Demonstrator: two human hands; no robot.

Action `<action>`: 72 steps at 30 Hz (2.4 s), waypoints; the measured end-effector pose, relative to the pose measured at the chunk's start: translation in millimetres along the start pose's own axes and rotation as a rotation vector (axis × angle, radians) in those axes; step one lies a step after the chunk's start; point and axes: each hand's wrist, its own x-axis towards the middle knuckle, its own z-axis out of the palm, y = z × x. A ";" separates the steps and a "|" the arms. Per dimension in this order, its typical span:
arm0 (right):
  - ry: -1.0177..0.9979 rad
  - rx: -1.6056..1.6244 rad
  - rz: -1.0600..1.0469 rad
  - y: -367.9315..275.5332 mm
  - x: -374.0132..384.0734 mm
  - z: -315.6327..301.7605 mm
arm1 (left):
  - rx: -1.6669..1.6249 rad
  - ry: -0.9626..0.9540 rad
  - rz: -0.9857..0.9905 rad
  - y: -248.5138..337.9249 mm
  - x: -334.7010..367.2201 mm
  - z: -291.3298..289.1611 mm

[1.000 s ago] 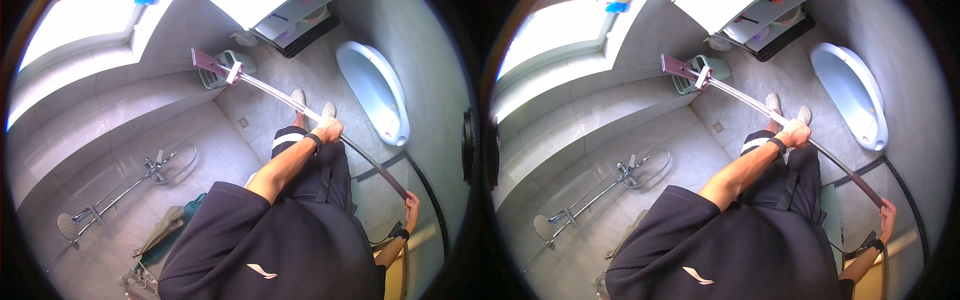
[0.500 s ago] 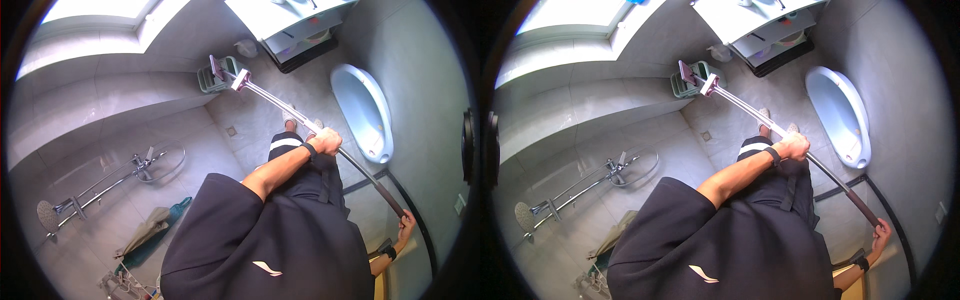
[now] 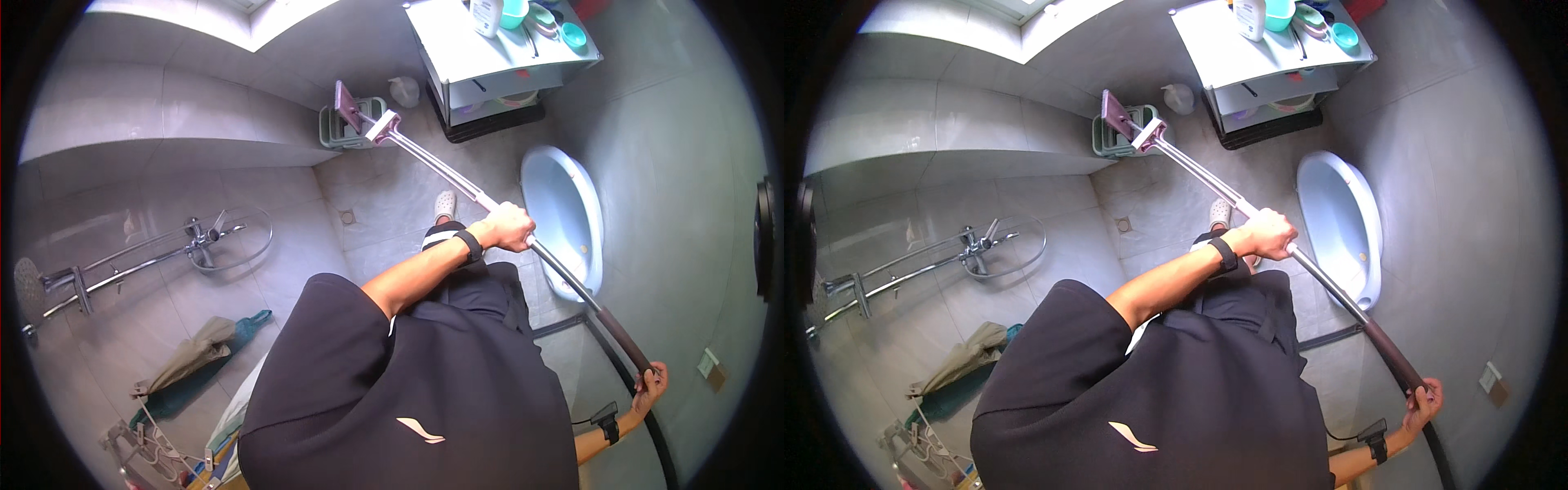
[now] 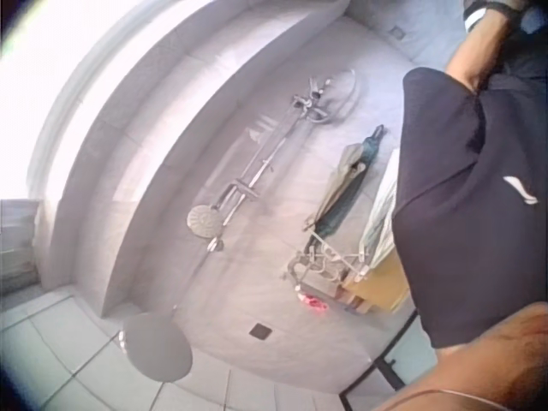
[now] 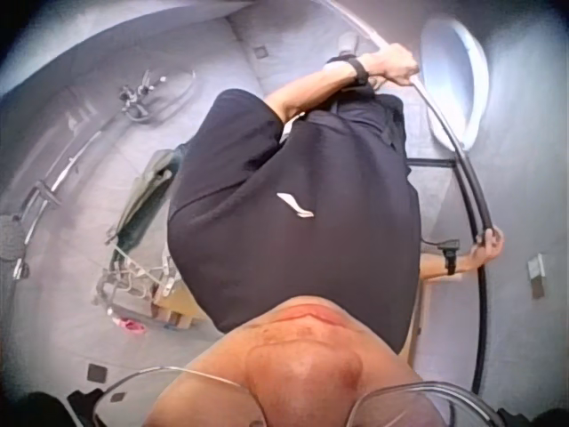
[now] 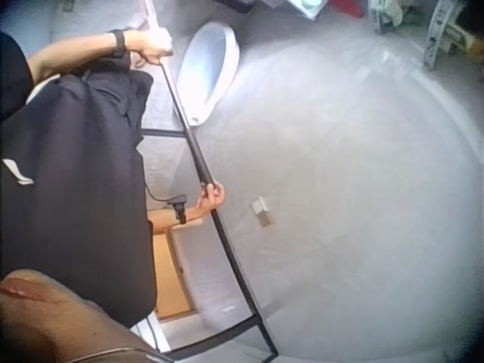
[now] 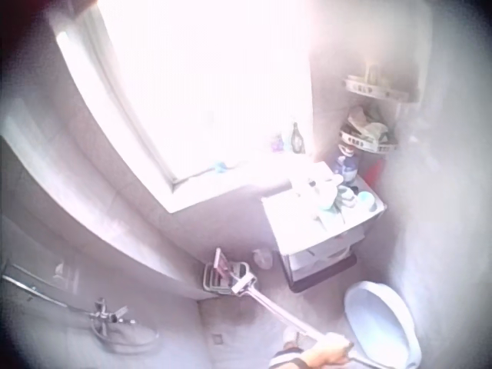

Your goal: Mopping the floor in a bathroom.

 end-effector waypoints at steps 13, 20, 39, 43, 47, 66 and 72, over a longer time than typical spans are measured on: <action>0.563 0.450 -0.295 -156.6 70.8 83.7 | -0.020 -0.020 -0.201 -3.2 23.4 -117.6; 0.095 1.081 -0.222 -192.9 72.6 101.9 | -0.095 0.051 -0.176 -4.6 18.3 -130.4; 0.113 0.862 -0.585 -245.2 14.3 42.9 | -0.212 0.159 0.036 49.9 -1.1 -154.7; 0.483 0.702 -0.633 -268.0 2.2 75.8 | -0.244 0.251 0.092 65.3 1.9 -140.6; 0.480 0.702 -0.688 -275.4 -6.6 67.0 | -0.257 0.245 0.102 78.8 -0.1 -135.3; -0.384 0.771 -0.593 -290.7 44.7 217.4 | -0.346 0.071 -0.247 -0.7 -83.1 -112.6; 0.063 0.515 -0.868 -356.8 36.9 123.5 | -0.320 0.378 0.088 72.0 -48.9 -161.8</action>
